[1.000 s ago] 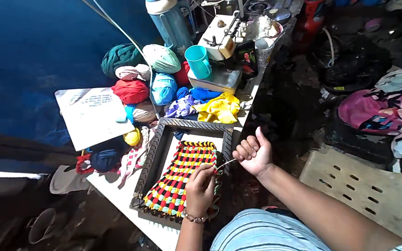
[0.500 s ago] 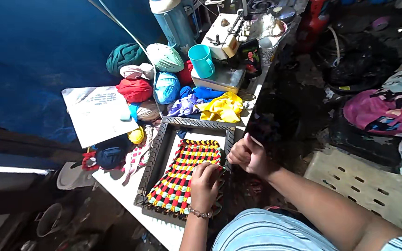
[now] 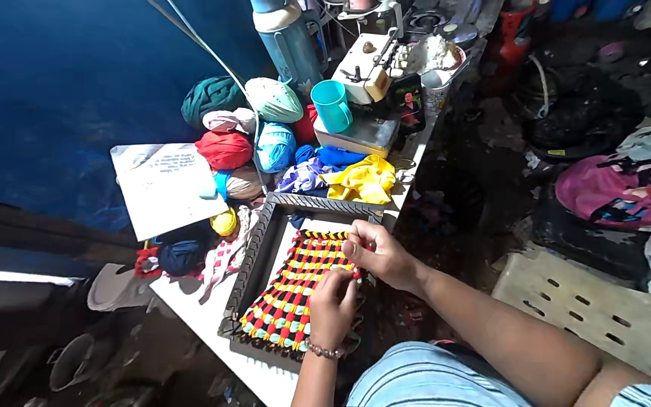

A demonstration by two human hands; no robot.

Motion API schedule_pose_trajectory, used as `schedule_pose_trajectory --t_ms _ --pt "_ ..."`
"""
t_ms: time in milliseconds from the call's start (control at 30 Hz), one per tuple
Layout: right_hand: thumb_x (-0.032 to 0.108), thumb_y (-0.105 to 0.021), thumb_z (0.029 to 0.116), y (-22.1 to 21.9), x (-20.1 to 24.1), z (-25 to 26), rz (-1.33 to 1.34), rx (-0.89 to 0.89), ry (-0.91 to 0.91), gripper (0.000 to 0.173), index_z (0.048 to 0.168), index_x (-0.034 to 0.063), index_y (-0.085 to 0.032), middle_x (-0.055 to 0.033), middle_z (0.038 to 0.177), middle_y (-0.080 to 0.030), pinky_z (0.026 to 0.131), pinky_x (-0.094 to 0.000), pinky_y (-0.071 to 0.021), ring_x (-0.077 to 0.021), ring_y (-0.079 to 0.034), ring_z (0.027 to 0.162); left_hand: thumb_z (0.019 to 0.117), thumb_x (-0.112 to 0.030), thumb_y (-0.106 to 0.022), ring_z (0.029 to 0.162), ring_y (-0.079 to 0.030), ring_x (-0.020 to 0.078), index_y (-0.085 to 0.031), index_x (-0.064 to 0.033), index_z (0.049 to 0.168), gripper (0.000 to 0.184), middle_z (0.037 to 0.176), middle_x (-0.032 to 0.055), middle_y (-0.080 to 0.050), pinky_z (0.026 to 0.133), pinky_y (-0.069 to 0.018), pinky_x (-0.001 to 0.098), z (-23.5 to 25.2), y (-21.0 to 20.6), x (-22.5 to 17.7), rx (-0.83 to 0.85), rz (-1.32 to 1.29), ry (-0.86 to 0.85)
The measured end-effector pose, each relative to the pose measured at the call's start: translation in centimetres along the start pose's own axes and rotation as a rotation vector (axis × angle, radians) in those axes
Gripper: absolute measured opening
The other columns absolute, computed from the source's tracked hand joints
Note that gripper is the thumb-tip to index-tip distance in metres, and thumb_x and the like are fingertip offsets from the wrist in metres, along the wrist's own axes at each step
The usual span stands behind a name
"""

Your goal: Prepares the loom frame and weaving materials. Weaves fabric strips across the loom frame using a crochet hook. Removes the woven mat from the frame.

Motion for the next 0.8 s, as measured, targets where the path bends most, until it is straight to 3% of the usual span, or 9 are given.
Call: schedule_pose_trajectory --t_ms 67,133,267,433,567,600,700,800 --pt "0.017 -0.062 0.0966 -0.1 -0.4 0.5 -0.085 0.059 -0.068 0.017 0.096 0.0038 -0.052 0.0014 0.079 -0.049 0.067 -0.0229 -0.0450 -0.0041 -0.050 0.070 0.0862 -0.010 -0.065 0.081 -0.074 0.0134 -0.076 0.0006 0.094 0.016 0.090 0.0104 -0.076 0.076 -0.0611 0.0291 0.2 0.0 0.8 0.079 -0.034 0.123" --pt "0.011 -0.058 0.1004 -0.2 -0.8 1.1 -0.136 0.103 -0.127 0.015 0.108 0.0011 -0.050 -0.0023 0.083 -0.049 0.068 -0.0256 -0.0461 -0.0077 -0.050 0.072 0.0881 -0.011 -0.063 0.079 -0.073 0.0097 -0.076 -0.0010 0.095 0.017 0.090 0.0083 -0.076 0.074 -0.0604 0.0262 0.5 0.0 1.2 0.140 -0.058 0.202" --pt "0.015 -0.054 0.1059 -1.0 -0.6 2.2 -0.298 0.117 -0.209 0.017 0.114 0.0007 -0.049 -0.0070 0.084 -0.051 0.067 -0.0307 -0.0471 -0.0131 -0.052 0.071 0.0872 -0.011 -0.062 0.077 -0.072 0.0060 -0.075 -0.0023 0.094 0.017 0.090 0.0062 -0.077 0.072 -0.0592 0.0234 0.7 0.1 1.3 0.187 -0.067 0.239" --pt "0.019 -0.050 0.1091 -2.1 0.0 3.4 -0.525 0.050 -0.294 0.026 0.124 -0.0011 -0.048 -0.0170 0.096 -0.061 0.079 -0.0412 -0.0541 -0.0255 -0.064 0.085 0.0817 -0.006 -0.065 0.073 -0.074 0.0146 -0.073 0.0017 0.087 0.013 0.084 0.0102 -0.076 0.068 -0.0616 0.0294 0.4 0.4 -1.2 0.052 0.077 -0.030" --pt "0.018 -0.049 0.1094 1.4 -1.1 3.7 -0.419 -0.235 -0.333 0.034 0.131 -0.0071 -0.046 -0.0252 0.106 -0.063 0.080 -0.0492 -0.0542 -0.0338 -0.066 0.090 0.0792 -0.004 -0.065 0.076 -0.075 0.0204 -0.074 0.0048 0.086 0.014 0.091 0.0153 -0.076 0.073 -0.0611 0.0287 -1.0 0.6 -1.6 -0.075 0.163 -0.129" --pt "0.019 -0.050 0.1090 2.7 -2.0 3.5 -0.348 -0.317 -0.317 0.032 0.128 -0.0065 -0.047 -0.0231 0.099 -0.061 0.075 -0.0471 -0.0533 -0.0310 -0.063 0.083 0.0790 -0.004 -0.066 0.079 -0.075 0.0211 -0.074 0.0047 0.087 0.014 0.093 0.0157 -0.076 0.075 -0.0611 0.0285 -1.1 0.6 -1.5 -0.068 0.157 -0.127" --pt "0.027 -0.053 0.1077 4.0 -3.7 2.0 -0.005 -0.481 -0.251 0.022 0.100 0.0072 -0.047 -0.0033 0.070 -0.043 0.050 -0.0269 -0.0396 -0.0106 -0.041 0.051 0.0856 -0.015 -0.065 0.093 -0.075 0.0207 -0.077 0.0003 0.090 0.020 0.101 0.0145 -0.076 0.084 -0.0601 0.0290 -1.1 0.2 -0.8 0.028 0.086 -0.077" --pt "0.023 -0.057 0.1053 2.8 -2.3 0.1 0.230 -0.529 -0.198 0.026 0.084 0.0101 -0.049 0.0035 0.062 -0.040 0.049 -0.0227 -0.0397 -0.0058 -0.039 0.049 0.0920 -0.022 -0.067 0.093 -0.074 0.0163 -0.077 -0.0031 0.087 0.022 0.099 0.0115 -0.076 0.084 -0.0594 0.0265 -0.5 0.0 -0.4 0.077 0.030 -0.041"
Point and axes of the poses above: each hand's wrist, its own z-axis towards the middle knuckle, its own y-axis out of the back of the hand, x = y × z, the point moved 10 cm from there along z, towards the middle knuckle
